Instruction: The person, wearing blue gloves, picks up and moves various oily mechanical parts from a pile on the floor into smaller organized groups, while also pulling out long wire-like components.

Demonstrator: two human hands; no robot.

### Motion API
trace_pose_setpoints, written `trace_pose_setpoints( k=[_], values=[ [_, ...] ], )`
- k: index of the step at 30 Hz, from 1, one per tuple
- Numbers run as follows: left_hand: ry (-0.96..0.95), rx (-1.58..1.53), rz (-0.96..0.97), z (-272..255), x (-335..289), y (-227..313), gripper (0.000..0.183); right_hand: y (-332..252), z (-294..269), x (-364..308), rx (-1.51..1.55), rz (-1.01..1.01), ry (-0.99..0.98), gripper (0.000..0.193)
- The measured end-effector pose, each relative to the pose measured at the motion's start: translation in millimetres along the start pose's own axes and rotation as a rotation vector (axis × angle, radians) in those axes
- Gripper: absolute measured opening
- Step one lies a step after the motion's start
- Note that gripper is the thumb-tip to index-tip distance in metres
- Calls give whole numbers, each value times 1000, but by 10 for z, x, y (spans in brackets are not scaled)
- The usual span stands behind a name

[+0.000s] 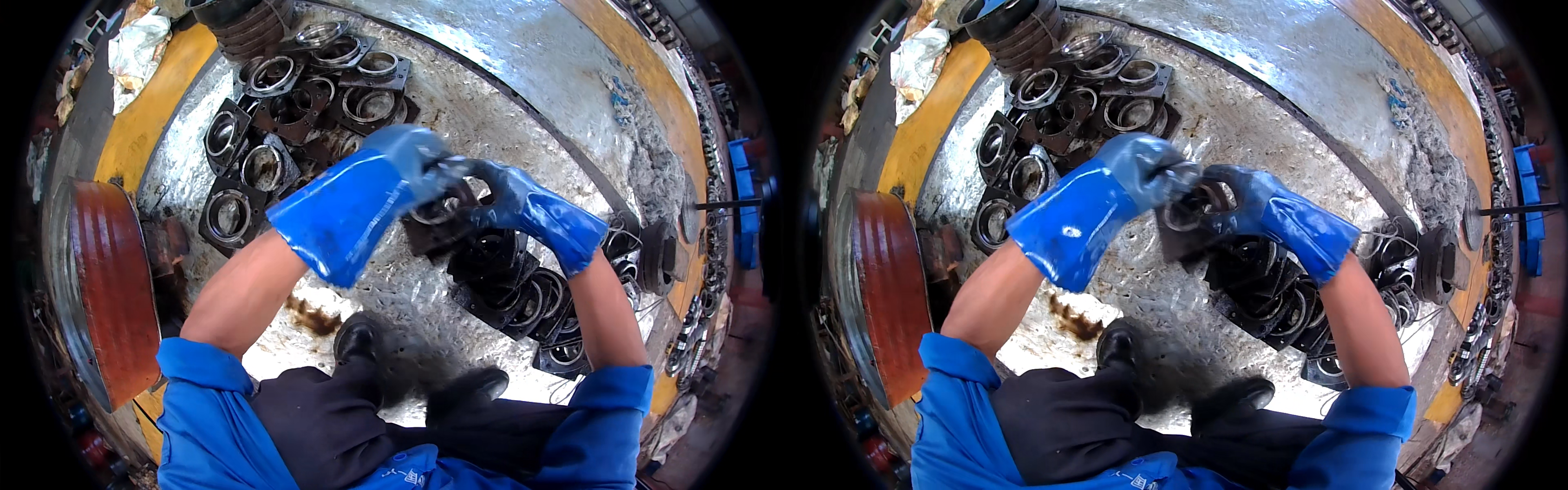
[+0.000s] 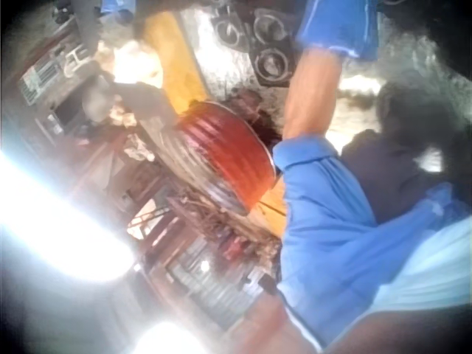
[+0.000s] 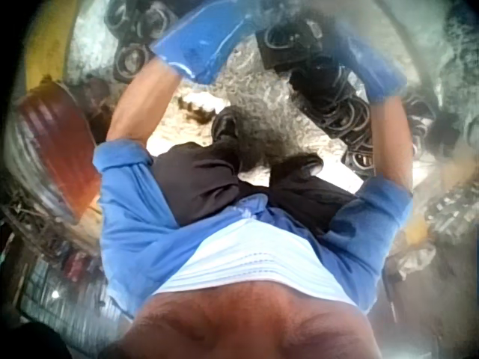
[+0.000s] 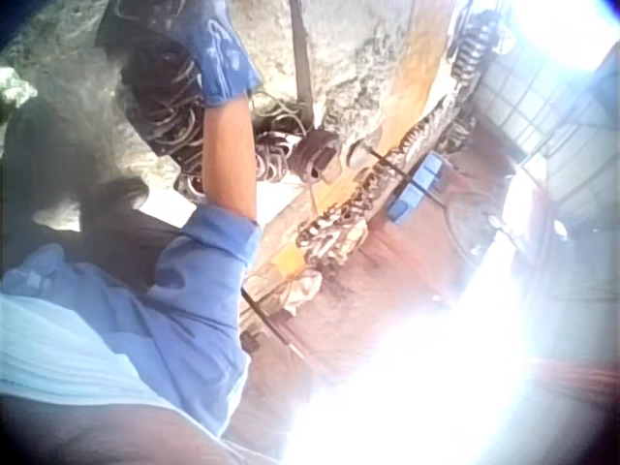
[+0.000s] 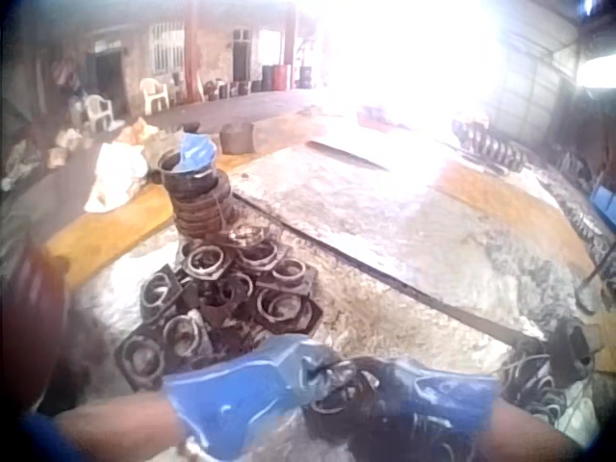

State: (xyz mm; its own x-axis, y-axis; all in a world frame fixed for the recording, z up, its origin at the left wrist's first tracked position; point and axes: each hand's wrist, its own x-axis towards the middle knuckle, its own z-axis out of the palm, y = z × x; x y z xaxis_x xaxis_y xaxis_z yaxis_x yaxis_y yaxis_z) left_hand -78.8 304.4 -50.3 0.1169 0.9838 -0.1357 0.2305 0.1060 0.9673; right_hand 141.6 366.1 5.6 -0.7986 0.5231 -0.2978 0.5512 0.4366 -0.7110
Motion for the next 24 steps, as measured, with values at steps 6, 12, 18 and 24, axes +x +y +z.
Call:
trace_pose_setpoints(
  k=[6, 12, 18, 24],
  values=[
    [-53, 462, 209, 169, -25, 1287, 10, 786, 334, -210, 1028, 174, -37, 41],
    [118, -6, -101, -605, 336, 602, 32, 186, 542, 0, 361, 480, 122, 30],
    [607, 465, -186, -2031, -8, -577, 53, 283, 494, 67, 333, 463, 53, 39],
    [811, 904, -461, -1954, -893, -1141, 82, 549, 363, 49, 383, 486, -102, 45]
  ],
)
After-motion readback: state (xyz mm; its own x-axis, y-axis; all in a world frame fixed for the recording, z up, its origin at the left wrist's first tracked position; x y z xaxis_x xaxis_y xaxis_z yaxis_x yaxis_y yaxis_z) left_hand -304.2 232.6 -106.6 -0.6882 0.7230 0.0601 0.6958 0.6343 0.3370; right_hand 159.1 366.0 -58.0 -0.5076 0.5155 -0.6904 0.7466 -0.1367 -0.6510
